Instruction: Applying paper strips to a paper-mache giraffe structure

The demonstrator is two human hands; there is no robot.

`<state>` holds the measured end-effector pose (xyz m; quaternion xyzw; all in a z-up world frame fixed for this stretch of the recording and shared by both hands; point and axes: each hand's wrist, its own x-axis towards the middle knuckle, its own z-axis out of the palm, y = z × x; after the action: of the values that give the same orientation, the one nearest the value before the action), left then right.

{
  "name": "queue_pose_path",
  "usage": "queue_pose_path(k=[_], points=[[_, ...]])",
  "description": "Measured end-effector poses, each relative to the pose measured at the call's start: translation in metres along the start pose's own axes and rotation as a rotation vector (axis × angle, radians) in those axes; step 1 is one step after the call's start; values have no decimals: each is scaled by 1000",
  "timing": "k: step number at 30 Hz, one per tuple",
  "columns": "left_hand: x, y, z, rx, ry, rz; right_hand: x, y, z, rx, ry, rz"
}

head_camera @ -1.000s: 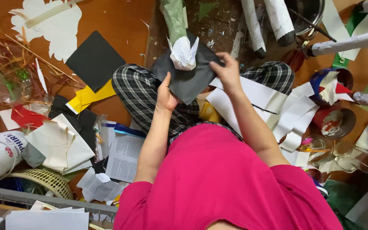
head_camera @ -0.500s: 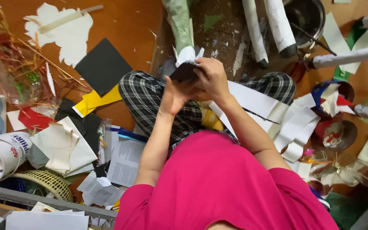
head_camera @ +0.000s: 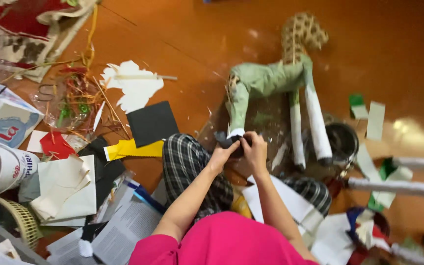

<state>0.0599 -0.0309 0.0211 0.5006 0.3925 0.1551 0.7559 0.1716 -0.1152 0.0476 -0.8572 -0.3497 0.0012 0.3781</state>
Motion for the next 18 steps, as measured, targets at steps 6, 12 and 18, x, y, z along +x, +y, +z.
queue_pose_path(k=[6,12,18], points=[[50,3,-22,-254,-162,-312,15,-9,0,58,-47,128],[73,-7,-17,-277,-230,-347,30,-18,1,33,-131,348],[82,3,-11,-244,-235,-360,39,-10,4,77,-223,432]])
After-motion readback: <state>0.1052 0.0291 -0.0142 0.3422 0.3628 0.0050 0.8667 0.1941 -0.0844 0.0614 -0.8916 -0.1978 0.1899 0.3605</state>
